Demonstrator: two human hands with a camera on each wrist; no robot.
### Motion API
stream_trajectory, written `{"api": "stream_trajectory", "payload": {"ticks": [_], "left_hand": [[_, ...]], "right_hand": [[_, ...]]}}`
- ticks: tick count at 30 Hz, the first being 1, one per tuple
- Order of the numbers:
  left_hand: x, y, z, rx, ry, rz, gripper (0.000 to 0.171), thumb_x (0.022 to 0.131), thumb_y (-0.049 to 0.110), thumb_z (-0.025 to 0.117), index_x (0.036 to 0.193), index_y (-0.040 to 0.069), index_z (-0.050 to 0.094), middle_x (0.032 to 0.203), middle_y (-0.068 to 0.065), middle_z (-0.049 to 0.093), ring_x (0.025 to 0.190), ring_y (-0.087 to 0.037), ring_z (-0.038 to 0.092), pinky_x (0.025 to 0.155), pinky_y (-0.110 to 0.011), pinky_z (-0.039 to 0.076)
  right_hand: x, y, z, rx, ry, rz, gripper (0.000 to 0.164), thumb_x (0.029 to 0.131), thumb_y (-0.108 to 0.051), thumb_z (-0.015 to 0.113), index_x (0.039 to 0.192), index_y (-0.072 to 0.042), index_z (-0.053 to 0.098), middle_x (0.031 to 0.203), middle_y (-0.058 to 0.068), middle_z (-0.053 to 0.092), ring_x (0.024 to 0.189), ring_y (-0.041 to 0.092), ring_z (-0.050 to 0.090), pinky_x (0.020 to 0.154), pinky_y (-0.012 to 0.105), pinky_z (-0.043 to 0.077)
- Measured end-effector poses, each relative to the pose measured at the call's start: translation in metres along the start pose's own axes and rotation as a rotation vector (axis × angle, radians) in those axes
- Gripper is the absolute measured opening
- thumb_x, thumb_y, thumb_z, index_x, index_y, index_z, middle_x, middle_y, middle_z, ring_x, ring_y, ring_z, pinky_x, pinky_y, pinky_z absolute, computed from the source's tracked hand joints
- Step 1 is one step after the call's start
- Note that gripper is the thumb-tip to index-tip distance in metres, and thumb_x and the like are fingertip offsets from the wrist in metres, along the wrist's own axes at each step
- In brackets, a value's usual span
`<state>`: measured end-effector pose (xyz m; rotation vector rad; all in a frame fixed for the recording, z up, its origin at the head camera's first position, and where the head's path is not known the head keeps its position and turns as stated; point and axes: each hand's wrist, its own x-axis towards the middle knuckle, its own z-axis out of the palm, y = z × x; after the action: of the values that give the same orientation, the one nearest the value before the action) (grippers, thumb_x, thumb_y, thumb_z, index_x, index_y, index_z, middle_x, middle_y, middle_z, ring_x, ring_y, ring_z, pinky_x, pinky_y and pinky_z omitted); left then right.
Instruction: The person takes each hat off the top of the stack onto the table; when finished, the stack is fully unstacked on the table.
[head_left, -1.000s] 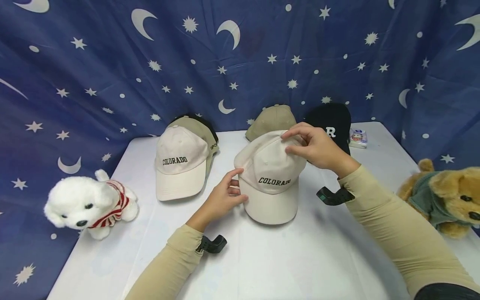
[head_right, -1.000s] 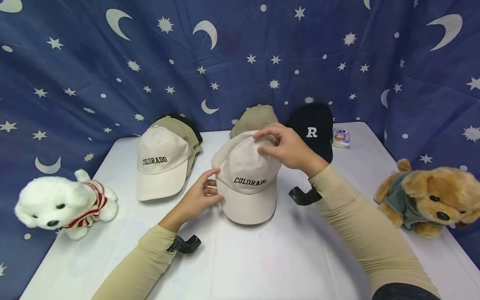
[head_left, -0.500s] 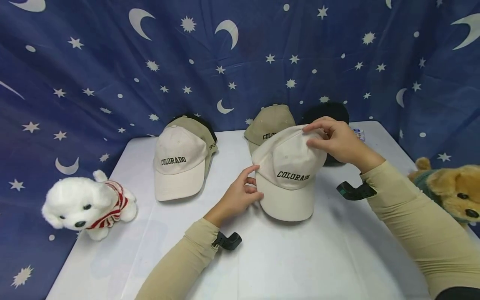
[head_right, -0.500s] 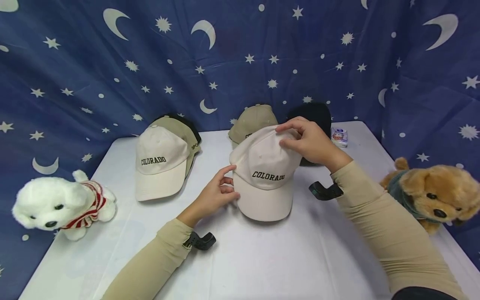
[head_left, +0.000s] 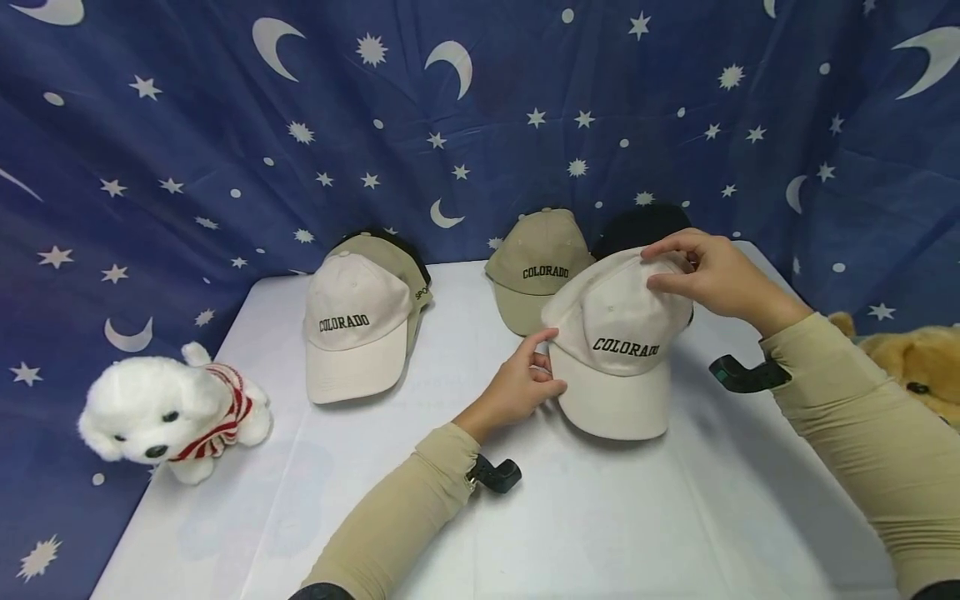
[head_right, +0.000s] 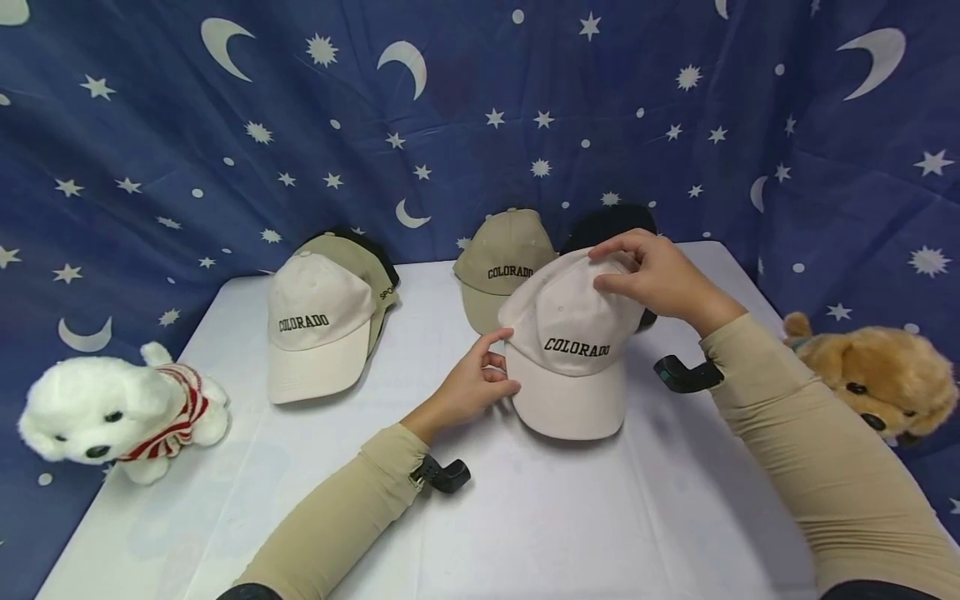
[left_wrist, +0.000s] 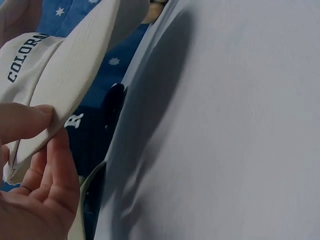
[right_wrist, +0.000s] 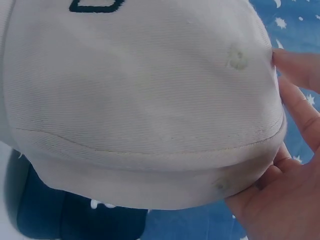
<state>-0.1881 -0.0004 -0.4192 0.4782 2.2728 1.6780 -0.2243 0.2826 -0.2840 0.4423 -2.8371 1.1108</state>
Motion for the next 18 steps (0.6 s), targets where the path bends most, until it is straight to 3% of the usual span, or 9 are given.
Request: {"api": "stream_trajectory", "payload": {"ticks": [11, 18], "left_hand": [[0.021, 0.0, 0.03, -0.008, -0.014, -0.011, 0.075, 0.084, 0.003, 0.077, 0.148, 0.022, 0.043, 0.093, 0.001, 0.055, 0.077, -0.006, 0.06, 0.064, -0.021, 0.048], [0.034, 0.002, 0.051, -0.017, -0.01, -0.038, 0.075, 0.084, 0.002, 0.077, 0.148, 0.022, 0.043, 0.087, 0.003, 0.054, 0.071, -0.005, 0.058, 0.059, -0.02, 0.047]], "right_hand": [[0.001, 0.02, -0.016, -0.083, -0.054, 0.082, 0.046, 0.09, -0.022, 0.075, 0.13, -0.003, 0.064, 0.116, 0.017, 0.055, 0.096, 0.026, 0.042, 0.067, 0.031, 0.039], [-0.001, 0.036, -0.021, -0.067, -0.024, 0.11, 0.046, 0.091, -0.027, 0.075, 0.129, -0.004, 0.064, 0.116, 0.015, 0.053, 0.094, 0.024, 0.04, 0.069, 0.032, 0.036]]}}
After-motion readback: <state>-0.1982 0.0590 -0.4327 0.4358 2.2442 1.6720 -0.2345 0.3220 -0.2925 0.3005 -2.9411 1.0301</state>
